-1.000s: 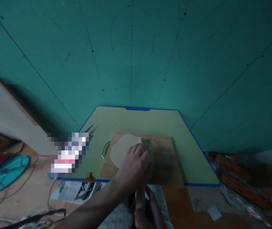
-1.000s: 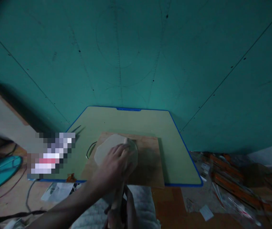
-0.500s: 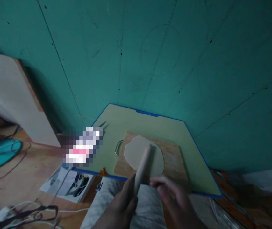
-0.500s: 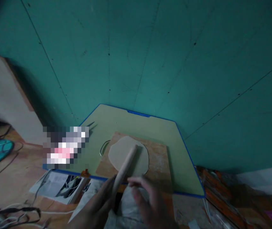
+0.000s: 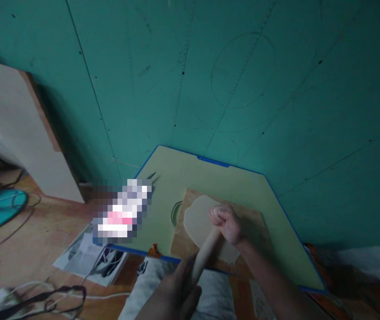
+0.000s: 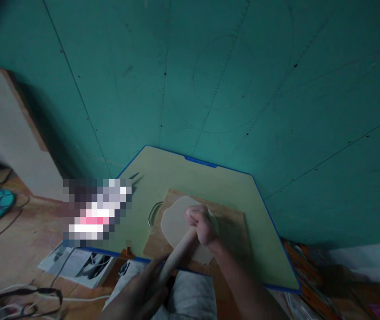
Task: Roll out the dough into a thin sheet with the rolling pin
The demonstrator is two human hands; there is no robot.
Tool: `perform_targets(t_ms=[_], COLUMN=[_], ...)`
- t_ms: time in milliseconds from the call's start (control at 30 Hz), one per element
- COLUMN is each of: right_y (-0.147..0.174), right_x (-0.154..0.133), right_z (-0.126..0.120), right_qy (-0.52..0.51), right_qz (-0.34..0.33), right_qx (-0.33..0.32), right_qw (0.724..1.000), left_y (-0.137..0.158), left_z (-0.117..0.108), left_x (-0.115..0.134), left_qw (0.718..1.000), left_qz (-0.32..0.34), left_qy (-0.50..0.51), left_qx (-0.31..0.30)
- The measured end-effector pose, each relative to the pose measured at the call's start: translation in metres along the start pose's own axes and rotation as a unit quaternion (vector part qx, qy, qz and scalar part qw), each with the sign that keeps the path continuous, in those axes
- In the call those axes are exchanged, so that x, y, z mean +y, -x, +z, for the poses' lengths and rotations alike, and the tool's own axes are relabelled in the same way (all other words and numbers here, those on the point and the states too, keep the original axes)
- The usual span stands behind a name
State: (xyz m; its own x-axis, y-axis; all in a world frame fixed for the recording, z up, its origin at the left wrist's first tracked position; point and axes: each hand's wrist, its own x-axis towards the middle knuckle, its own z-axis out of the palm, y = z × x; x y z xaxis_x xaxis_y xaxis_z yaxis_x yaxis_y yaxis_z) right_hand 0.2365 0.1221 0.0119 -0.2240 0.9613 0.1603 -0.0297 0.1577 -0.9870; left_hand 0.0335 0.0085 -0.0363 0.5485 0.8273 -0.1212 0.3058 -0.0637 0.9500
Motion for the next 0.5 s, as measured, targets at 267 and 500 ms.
perform_targets(t_ms=[267,500], right_y=[-0.049,-0.006], right_x=[0.008,-0.001], right_z=[0.022,-0.012], right_qy=[0.027,0.099], right_qz=[0.036,0.007], right_qx=[-0.061,0.040], right_qw=[0.997,0.994], left_y=[-0.003,-0.017], left_z=[-0.009,-0.009], left_x=[0.026,0.068], left_qw=[0.952,0.924], left_qz=[-0.088,-0.131], left_qy=[-0.291,-0.355], left_qx=[0.031,-0.062])
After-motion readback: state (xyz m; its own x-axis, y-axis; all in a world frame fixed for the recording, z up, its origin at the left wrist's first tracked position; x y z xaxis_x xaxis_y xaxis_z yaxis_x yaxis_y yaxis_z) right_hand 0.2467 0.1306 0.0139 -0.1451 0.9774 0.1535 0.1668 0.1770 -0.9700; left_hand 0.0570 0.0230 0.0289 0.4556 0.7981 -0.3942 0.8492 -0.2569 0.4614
